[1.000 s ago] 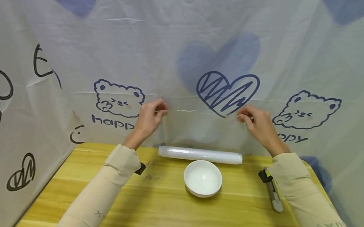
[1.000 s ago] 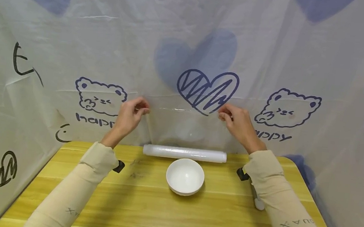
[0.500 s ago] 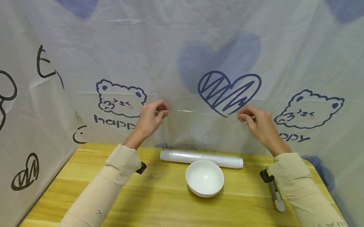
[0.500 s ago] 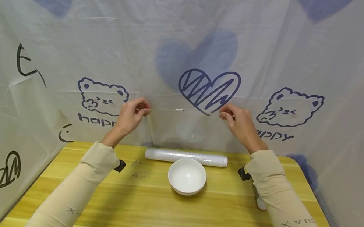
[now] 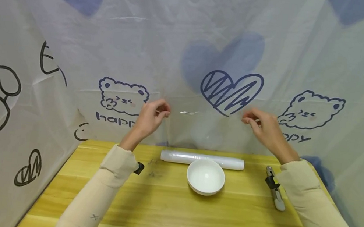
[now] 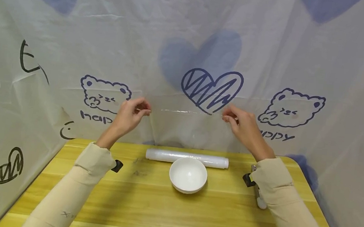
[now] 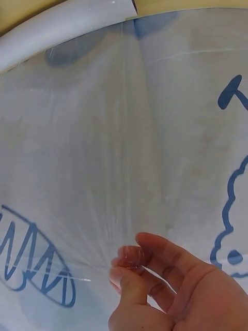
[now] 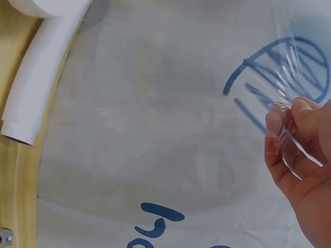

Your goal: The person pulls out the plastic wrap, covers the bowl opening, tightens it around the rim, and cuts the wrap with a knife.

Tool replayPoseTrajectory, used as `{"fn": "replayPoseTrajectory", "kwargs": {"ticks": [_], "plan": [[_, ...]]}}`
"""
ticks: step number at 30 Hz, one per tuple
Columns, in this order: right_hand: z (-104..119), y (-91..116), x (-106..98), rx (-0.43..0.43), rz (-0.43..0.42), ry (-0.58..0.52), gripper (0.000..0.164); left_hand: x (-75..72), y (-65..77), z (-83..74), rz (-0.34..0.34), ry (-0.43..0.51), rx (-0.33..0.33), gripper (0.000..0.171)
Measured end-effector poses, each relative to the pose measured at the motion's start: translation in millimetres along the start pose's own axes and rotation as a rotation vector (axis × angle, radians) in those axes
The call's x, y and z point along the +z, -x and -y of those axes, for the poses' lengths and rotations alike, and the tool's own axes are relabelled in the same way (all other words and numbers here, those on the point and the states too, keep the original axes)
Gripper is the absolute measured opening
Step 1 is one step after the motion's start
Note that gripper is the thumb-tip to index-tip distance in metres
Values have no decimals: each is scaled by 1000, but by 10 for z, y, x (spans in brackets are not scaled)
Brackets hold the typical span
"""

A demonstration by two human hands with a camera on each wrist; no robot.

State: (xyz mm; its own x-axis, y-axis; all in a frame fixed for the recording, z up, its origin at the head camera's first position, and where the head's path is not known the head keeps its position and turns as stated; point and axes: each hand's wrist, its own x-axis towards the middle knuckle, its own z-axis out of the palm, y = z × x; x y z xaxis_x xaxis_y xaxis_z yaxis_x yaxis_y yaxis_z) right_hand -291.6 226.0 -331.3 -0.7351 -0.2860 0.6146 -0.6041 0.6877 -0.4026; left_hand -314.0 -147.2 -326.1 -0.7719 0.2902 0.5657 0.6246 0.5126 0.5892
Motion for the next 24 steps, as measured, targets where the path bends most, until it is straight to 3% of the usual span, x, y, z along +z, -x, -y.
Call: {"fn": "replayPoseTrajectory", "kwargs": {"ticks": [13, 17, 24], "plan": [[347, 579, -169, -135, -17, 64, 17, -142, 533, -291, 54, -33, 116, 8], [440, 745, -175, -172, -24, 33, 22, -146, 722, -343, 58, -31, 136, 7], [588, 1171, -106, -151, -28, -53, 32, -124, 1124, -373, 64, -60, 224, 12]]}}
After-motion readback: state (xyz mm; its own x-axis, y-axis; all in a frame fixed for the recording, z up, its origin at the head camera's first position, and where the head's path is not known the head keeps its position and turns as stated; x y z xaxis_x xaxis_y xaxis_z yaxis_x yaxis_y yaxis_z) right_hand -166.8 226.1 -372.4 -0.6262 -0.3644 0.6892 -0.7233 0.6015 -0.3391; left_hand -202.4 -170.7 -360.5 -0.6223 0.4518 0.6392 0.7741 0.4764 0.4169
